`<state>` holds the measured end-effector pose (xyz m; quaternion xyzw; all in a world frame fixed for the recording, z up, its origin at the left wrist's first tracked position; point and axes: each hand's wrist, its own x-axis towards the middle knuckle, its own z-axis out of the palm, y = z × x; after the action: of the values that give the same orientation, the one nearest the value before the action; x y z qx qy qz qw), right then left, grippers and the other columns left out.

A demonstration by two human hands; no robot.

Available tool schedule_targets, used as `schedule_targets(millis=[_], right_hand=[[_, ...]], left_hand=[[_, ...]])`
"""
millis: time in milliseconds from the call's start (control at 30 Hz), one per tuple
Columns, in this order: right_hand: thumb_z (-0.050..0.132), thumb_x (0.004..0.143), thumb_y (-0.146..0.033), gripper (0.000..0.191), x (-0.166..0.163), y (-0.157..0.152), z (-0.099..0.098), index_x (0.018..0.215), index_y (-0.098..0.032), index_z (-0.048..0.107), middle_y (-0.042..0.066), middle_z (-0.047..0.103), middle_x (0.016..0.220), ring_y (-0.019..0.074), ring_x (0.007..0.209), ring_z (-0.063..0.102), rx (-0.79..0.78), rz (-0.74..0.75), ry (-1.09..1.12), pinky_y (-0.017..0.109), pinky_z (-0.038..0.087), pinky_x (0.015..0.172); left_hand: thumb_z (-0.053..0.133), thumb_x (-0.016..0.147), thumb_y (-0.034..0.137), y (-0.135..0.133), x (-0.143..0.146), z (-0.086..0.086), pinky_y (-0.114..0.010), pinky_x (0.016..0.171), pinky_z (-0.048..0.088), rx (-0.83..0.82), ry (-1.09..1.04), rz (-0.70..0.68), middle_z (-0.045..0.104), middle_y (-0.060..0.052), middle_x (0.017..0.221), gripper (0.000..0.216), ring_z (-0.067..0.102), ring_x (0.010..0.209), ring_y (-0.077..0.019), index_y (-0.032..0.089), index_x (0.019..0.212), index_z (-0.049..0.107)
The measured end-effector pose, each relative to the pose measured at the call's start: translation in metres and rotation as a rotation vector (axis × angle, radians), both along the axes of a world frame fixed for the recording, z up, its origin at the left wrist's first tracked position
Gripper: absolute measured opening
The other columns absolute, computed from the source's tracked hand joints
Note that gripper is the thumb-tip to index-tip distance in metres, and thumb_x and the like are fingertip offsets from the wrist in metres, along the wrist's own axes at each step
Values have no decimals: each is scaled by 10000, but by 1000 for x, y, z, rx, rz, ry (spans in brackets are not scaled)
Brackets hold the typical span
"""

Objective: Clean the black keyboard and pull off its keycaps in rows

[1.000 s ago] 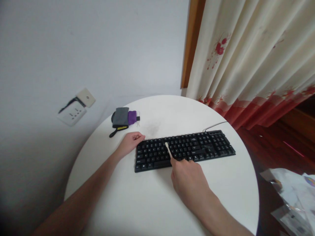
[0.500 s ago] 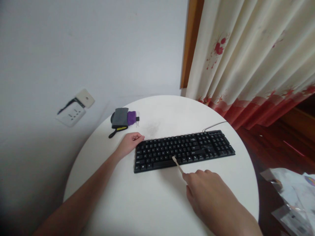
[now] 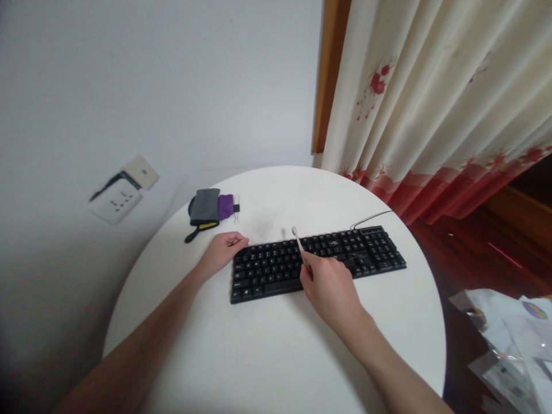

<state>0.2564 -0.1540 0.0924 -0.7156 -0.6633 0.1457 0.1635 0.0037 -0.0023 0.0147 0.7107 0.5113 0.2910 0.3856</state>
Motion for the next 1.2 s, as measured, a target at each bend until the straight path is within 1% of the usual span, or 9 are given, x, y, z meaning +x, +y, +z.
schedule_targets(millis=[133,233,367,500,600,800,933,1067,1200], right_hand=[[485,934,-214,256,-6,6,-12,1066,-243,703,53,740,805,199,738,678,-97,23,-145,265,339,619],[467,932,-181,233,-11,-4,-6,1005,-197,688,84,746,828,205,723,685,-130,46,-220,276,329,607],[484,901,-142,183,-17,-18,2,896,-161,666,97,737,800,201,699,680,-142,94,-206,293,339,609],[495,883,-127,200,-22,-23,5,972,-149,673,109,739,824,221,765,696,-174,150,-168,299,383,642],[480,883,-119,239,-21,-24,7,1017,-139,677,125,744,854,249,774,708,-214,165,-213,316,404,638],[492,862,-111,310,2,-39,17,1079,-200,694,97,753,880,270,750,714,-220,179,-304,342,416,627],[512,842,-124,295,17,-51,22,993,-251,731,68,757,818,264,718,709,-220,216,-304,334,402,614],[522,826,-143,282,27,-61,17,954,-266,741,55,747,756,259,682,701,-231,245,-297,327,385,605],[539,815,-164,231,42,-68,18,864,-272,737,35,728,711,226,649,680,-245,257,-209,309,379,600]], left_hand=[[616,801,450,0,0,0,-250,558,339,1,-14,-7,591,7,582,325,504,555,-132,155,664,627],[620,803,443,0,0,-1,-247,555,339,2,-16,-3,596,6,585,321,508,558,-131,153,667,635],[624,803,451,0,0,-1,-248,554,336,12,-21,-3,595,5,583,329,505,555,-132,153,665,638],[618,803,451,1,0,-1,-251,557,335,23,-8,-4,589,6,576,329,500,554,-133,154,662,634],[610,805,453,1,0,-1,-253,561,335,31,7,-5,586,5,577,333,497,554,-133,153,661,629],[606,815,456,1,-1,-3,-256,571,335,17,3,-12,595,1,598,333,502,568,-136,153,679,630],[616,803,461,0,-1,-2,-255,565,331,6,-4,-3,594,2,590,331,499,560,-137,157,674,630],[623,792,468,0,-1,-1,-257,565,330,2,-6,6,593,2,587,336,500,559,-139,159,661,629],[622,797,467,0,-1,-2,-255,562,332,4,-11,2,590,2,579,338,503,556,-139,160,658,631]])
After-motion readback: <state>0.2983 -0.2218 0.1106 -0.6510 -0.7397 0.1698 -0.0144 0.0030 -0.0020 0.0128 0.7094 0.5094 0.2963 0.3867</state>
